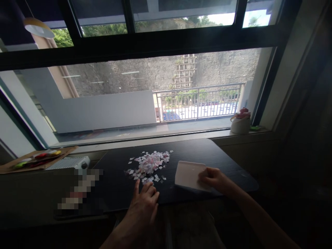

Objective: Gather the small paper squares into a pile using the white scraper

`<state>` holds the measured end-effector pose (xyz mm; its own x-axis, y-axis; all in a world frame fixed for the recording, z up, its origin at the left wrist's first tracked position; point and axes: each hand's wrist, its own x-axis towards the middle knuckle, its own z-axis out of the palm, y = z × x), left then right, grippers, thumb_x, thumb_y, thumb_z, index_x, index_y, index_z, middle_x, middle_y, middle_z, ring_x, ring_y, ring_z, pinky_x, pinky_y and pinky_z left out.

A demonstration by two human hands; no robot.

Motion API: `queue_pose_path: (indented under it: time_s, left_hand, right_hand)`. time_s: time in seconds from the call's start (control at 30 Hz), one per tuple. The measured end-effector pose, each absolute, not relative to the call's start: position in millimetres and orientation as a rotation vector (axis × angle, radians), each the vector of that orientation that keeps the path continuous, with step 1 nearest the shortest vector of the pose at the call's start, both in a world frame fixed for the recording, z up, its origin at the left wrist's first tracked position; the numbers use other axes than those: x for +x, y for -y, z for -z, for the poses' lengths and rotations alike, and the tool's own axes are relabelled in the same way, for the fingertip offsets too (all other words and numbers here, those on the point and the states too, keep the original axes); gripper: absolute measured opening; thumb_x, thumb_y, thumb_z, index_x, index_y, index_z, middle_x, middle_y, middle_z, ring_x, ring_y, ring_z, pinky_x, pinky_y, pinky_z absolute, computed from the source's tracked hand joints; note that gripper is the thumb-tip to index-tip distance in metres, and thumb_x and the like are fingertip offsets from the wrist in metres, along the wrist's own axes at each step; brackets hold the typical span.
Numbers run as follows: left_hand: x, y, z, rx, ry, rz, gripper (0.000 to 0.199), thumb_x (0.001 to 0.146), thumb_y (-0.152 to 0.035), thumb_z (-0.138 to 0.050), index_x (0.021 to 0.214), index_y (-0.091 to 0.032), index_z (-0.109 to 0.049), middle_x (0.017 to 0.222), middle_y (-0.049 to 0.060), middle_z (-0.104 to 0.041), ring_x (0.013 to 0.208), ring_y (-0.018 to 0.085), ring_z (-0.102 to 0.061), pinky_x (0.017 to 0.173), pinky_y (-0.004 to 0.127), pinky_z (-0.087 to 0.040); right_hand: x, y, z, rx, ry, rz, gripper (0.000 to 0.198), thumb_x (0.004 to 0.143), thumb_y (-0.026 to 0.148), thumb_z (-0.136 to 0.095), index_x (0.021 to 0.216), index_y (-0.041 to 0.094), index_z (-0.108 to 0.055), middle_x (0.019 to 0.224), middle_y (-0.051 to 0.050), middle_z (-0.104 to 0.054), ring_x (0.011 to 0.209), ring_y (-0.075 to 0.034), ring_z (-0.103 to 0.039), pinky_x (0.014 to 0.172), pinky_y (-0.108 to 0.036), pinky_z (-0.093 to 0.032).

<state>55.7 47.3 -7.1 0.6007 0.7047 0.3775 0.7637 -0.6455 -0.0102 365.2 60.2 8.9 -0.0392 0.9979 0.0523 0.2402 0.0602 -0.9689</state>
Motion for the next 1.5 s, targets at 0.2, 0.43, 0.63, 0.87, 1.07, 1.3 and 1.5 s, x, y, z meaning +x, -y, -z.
queue_pose_path:
  time_s: [0.2,0.43,0.63,0.87,1.07,1.3,1.5]
  left_hand:
    - [44,-46,-2,-2.664,1.299,0.584,0.032,0.078,-0.013,-0.047,0.107,-0.022,-0.060,0.101,0.004,-0.067,0.118,0.025,-0.048,0.109,0.059,-0.014]
    - [14,-53,-13,-2.473,1.459,0.694,0.032,0.082,-0.017,-0.044,0.109,-0.025,-0.060,0.106,0.006,-0.064,0.116,0.025,-0.049,0.105,0.061,-0.021]
    - [-2,-45,-1,-2.361,1.516,0.816,0.029,0.083,-0.019,-0.045,0.105,-0.025,-0.061,0.106,0.005,-0.064,0.115,0.025,-0.050,0.104,0.059,-0.023]
    - [-11,-42,8,-2.344,1.603,0.835,0.028,0.082,-0.020,-0.045,0.104,-0.025,-0.062,0.104,0.006,-0.065,0.115,0.026,-0.051,0.102,0.061,-0.024]
    - [-17,-52,7,-2.260,1.670,0.893,0.026,0.082,-0.020,-0.046,0.101,-0.025,-0.063,0.102,0.005,-0.066,0.114,0.026,-0.051,0.102,0.059,-0.024]
    - [-21,-55,11,-2.224,1.662,0.986,0.025,0.081,-0.021,-0.046,0.099,-0.025,-0.064,0.099,0.005,-0.067,0.113,0.027,-0.052,0.102,0.059,-0.024]
    - [-23,-70,7,-2.131,1.679,1.105,0.028,0.082,-0.023,-0.046,0.105,-0.025,-0.061,0.102,0.005,-0.067,0.113,0.027,-0.052,0.102,0.055,-0.026]
  right_hand:
    - [331,-55,-4,-1.341,1.486,-1.105,0.019,0.067,0.029,-0.066,0.079,0.014,-0.067,0.077,-0.004,-0.072,0.073,-0.023,-0.068,0.062,-0.031,-0.053]
    - [320,-51,-7,-1.276,1.452,-1.137,0.019,0.063,0.032,-0.067,0.073,0.016,-0.066,0.070,-0.003,-0.070,0.067,-0.021,-0.065,0.060,-0.030,-0.050]
    - [337,-45,-8,-1.384,1.507,-1.146,0.019,0.062,0.033,-0.068,0.069,0.015,-0.066,0.066,-0.003,-0.068,0.063,-0.019,-0.062,0.056,-0.028,-0.047]
    - [310,-52,-1,-1.262,1.500,-1.209,0.028,0.065,0.040,-0.071,0.077,0.016,-0.067,0.075,-0.005,-0.071,0.071,-0.022,-0.066,0.064,-0.031,-0.052]
    - [289,-70,-7,-1.201,1.442,-1.127,0.042,0.059,0.053,-0.076,0.074,0.016,-0.065,0.071,-0.005,-0.070,0.069,-0.022,-0.067,0.066,-0.035,-0.054]
    - [292,-71,-7,-1.191,1.510,-1.131,0.039,0.060,0.051,-0.076,0.073,0.015,-0.067,0.069,-0.005,-0.071,0.067,-0.021,-0.066,0.063,-0.033,-0.053]
    - [290,-77,-8,-1.154,1.547,-1.187,0.036,0.061,0.047,-0.077,0.073,0.015,-0.067,0.070,-0.004,-0.071,0.067,-0.021,-0.067,0.066,-0.035,-0.054]
